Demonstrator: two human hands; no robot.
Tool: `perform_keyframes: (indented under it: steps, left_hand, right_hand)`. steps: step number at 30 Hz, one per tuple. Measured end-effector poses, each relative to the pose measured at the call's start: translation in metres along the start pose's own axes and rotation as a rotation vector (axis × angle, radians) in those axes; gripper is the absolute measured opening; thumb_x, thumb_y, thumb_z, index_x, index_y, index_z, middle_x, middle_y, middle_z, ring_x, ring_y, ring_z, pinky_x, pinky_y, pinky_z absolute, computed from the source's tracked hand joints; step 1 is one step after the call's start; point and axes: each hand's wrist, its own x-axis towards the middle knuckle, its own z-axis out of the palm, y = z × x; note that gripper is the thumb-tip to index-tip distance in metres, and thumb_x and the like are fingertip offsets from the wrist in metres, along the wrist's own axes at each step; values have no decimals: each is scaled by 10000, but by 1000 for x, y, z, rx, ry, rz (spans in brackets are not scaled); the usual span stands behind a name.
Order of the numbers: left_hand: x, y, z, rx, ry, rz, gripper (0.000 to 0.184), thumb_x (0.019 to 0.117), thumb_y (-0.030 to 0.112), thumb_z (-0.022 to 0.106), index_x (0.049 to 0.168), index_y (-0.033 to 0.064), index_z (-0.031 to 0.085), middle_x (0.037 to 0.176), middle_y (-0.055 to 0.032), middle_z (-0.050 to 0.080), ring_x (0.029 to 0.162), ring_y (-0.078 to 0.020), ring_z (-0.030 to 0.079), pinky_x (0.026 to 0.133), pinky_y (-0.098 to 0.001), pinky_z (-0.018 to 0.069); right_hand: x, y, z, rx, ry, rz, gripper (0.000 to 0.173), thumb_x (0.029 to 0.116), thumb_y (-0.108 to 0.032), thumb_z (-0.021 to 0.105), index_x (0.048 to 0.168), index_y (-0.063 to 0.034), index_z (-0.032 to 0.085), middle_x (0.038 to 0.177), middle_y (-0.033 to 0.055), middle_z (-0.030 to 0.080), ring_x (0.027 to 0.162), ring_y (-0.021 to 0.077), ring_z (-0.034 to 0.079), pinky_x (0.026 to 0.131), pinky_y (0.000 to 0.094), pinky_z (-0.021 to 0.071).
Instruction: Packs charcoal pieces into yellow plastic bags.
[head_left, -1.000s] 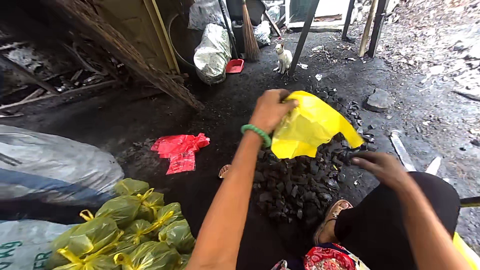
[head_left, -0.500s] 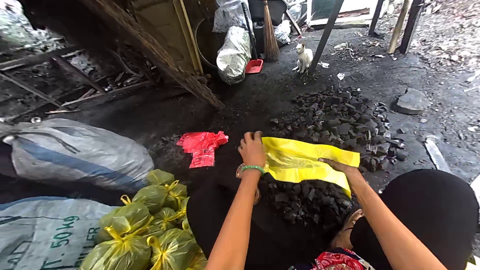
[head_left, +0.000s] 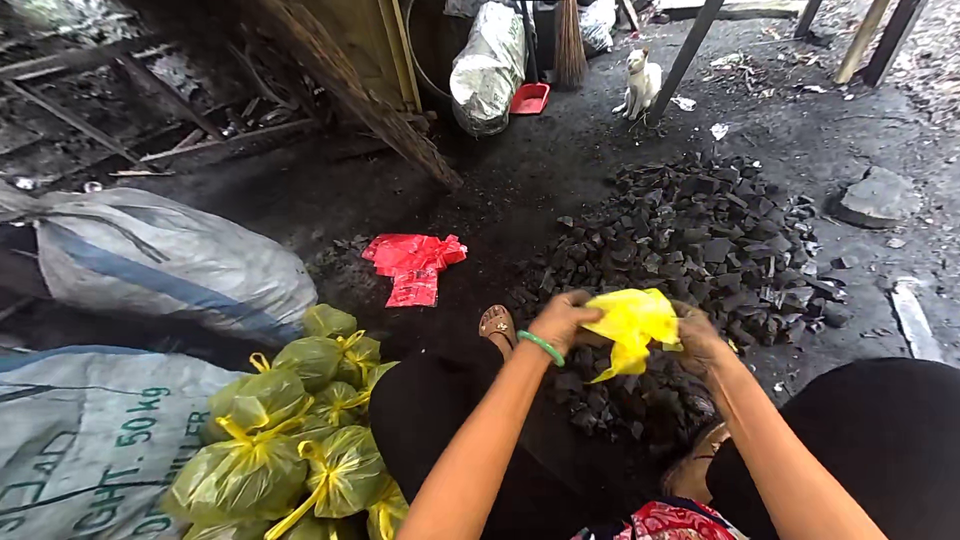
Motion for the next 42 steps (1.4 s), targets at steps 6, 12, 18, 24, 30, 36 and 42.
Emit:
perform_keyframes:
  steps: [6,12,18,24,30,36,42]
  left_hand:
    - [-1,42,-34,-412,180,166,205,973,24,426,1097,157,522,783,5,622,647,-100,638,595,-265,558]
    - [12,53,-23,365,-220,331,180,937,-58,518,936,72,644,870,11,677,749,-42,633,671,-202,537]
    - [26,89,-93,1362,417,51,271,989,41,592,1235,62,705,1351,-307,533,1165,-512,581,925,-691,472]
    - [33,108,-109,1089,555,11,424,909,-27,659,1314,94,619,1443,-291,437,1223,-464,541,961,-628,473]
    - [35,98,-109,1204,518,42,321,956,-53,576,1211,104,692,1382,-258,491,1219,-430,540,964,-582,478]
    - [37,88,-108,1236,483,16,366,949,-75,559,1283,45,650,1491,-256,451,1320,-445,500,1034,-599,445]
    - [54,71,-95,1276,400,-42,417,927,-83,571,1332,6,604,1508,-252,441,1259,-457,554,998,-611,480]
  right_hand:
    - [34,16,-33,-747,28,-266,262,875,-106,808,985,78,657,916,283,649,862,461,633,768,684,480]
    - [51,-28,11,-576,-375,-444,528,872,-63,789,1355,21,592,1128,236,705,1008,348,700,917,575,543]
    - [130,-89,8,-178,-323,-551,133,936,47,622,1058,23,669,920,-6,710,797,-4,663,774,204,572]
    - [207,11,53,-752,-466,-396,803,710,-176,926,1418,-32,575,1436,281,525,1286,438,544,1030,657,461]
    - [193,109,83,-1559,-454,-143,667,836,29,765,1440,-208,609,1644,250,298,1494,623,121,1025,928,54]
    - [153,133,27,-1474,-478,-248,593,795,-101,848,1350,-230,682,1600,235,384,1493,568,219,1040,898,136]
    - [129,118,-19,-1031,-116,-135,699,722,-346,935,1335,-137,671,1480,327,456,1358,570,419,967,816,359]
